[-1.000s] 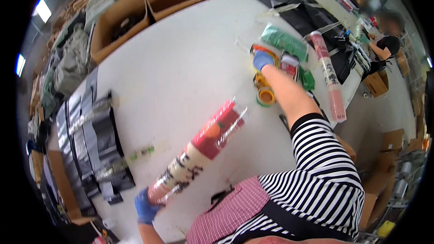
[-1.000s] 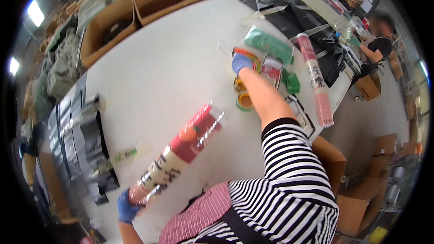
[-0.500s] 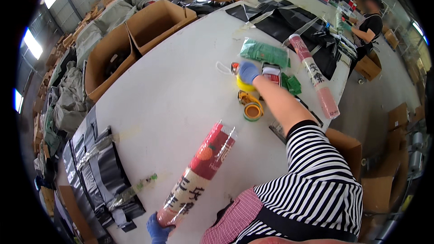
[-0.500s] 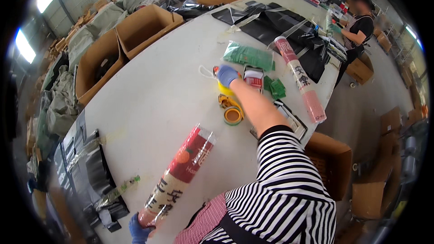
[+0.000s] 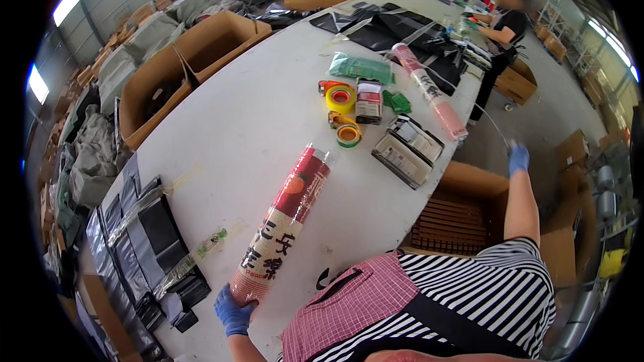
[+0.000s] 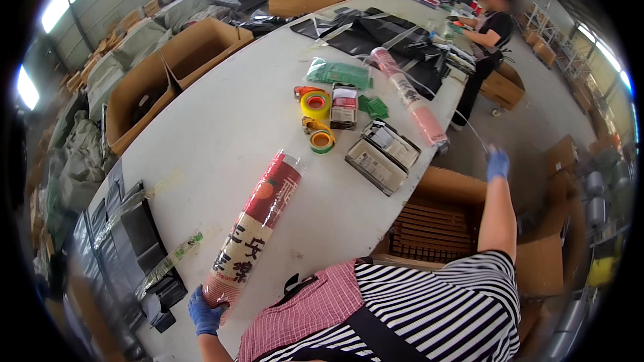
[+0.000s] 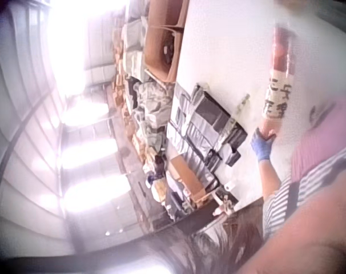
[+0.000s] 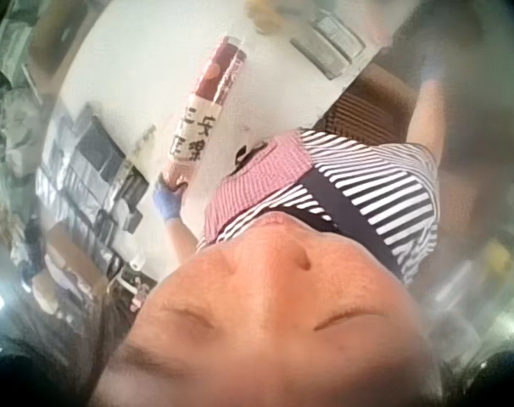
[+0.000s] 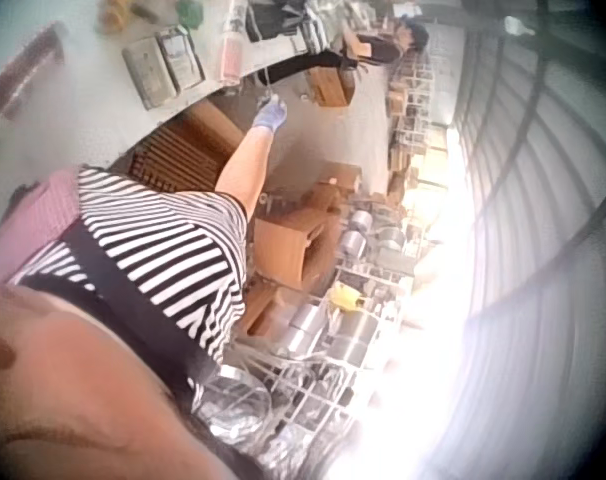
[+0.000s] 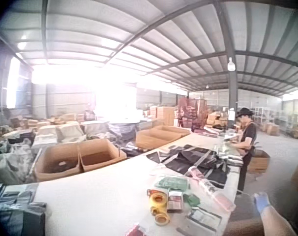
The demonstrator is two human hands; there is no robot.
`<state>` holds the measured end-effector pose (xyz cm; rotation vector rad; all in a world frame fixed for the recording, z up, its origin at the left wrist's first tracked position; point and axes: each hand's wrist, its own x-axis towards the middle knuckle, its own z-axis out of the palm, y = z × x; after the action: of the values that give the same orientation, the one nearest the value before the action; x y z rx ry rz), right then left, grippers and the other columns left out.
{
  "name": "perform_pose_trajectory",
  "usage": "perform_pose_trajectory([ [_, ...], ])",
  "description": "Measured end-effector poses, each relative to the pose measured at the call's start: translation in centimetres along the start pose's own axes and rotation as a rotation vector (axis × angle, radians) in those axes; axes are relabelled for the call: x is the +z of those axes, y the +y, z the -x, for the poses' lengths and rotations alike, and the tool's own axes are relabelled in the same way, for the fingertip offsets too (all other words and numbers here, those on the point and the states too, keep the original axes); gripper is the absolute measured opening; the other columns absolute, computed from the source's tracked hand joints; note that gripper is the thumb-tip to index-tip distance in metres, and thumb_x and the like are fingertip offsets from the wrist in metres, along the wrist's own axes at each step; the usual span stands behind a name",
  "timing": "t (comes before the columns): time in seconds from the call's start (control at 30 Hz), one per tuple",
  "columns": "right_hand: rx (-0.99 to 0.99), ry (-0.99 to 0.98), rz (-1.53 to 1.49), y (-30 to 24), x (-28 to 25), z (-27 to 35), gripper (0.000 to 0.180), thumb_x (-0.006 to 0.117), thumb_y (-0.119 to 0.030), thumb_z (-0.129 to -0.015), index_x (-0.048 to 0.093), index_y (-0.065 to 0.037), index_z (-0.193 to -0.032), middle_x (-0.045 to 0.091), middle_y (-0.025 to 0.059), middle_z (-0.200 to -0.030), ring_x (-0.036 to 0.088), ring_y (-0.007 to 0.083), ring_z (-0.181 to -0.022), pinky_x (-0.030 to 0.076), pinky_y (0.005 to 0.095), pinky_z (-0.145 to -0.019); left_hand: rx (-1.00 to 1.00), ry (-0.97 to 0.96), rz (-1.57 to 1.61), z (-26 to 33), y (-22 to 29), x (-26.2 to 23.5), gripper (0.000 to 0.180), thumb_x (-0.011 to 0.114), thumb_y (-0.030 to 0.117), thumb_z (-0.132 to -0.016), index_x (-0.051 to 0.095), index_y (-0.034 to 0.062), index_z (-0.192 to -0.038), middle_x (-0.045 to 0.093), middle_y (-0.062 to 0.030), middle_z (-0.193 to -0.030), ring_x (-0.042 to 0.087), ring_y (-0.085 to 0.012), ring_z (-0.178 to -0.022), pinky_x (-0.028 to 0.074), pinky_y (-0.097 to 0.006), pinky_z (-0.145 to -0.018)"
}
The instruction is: The person wraps a stack of pink circular items in clear plastic and then places the bundle inside a long gray bag.
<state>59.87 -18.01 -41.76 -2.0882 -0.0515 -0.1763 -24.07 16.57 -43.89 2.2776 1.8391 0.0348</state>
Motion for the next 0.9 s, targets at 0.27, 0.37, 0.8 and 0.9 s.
perform_pose_trajectory([
  [0.27, 0.81, -0.543, 1.246, 33.4, -36.5, 31.4, 0.03, 0.047, -0.026, -0.097, 0.074, -0.013, -0.1, 0.071, 0.0107, -0.11, 0.069, 0.0276, -0.098, 0.055, 0.0389, -0.077, 0.023, -0.03, 0.075, -0.6, -0.7, 2.1, 0.106, 0.094, 0.038, -0.046, 0.047, 0.0052, -0.136, 0.059, -0.0192, -0.125, 0.056, -0.0381, -0.116, 0.045, -0.044, -0.1],
  [0.37, 0.845, -0.569, 1.046, 33.5, -37.5, 39.5, 0.028, 0.049, -0.025, -0.096, 0.074, -0.013, -0.099, 0.071, 0.0108, -0.108, 0.069, 0.0277, -0.096, 0.055, 0.0388, -0.076, 0.139, -0.027, 0.12, -0.4, -2.5, 3.9, 0.102, 0.094, 0.031, -0.049, 0.047, 0.0019, -0.135, 0.059, -0.0214, -0.126, 0.056, -0.0402, -0.116, 0.045, -0.045, -0.1],
  [0.8, 0.65, -0.537, 0.545, 36.8, -32.9, 35.2, 0.023, 0.055, -0.025, -0.09, 0.073, -0.012, -0.095, 0.069, 0.0111, -0.098, 0.068, 0.028, -0.088, 0.054, 0.0381, -0.071, 0.19, 0.206, -0.136, 4.9, 3.1, 5.6, 0.101, 0.084, 0.045, -0.063, 0.038, 0.0038, -0.142, 0.048, -0.0211, -0.138, 0.044, -0.0384, -0.13, 0.034, -0.05, -0.109],
  [0.9, 0.594, -0.582, 0.495, 37.9, -32.1, 30.1, 0.022, 0.056, -0.025, -0.089, 0.073, -0.012, -0.094, 0.069, 0.0111, -0.096, 0.067, 0.0281, -0.086, 0.053, 0.0379, -0.07, 0.128, 0.195, -0.16, 11.3, 6.1, 5.8, 0.097, 0.081, 0.042, -0.068, 0.035, 0.0052, -0.146, 0.041, -0.0221, -0.146, 0.035, -0.0384, -0.138, 0.028, -0.05, -0.114],
])
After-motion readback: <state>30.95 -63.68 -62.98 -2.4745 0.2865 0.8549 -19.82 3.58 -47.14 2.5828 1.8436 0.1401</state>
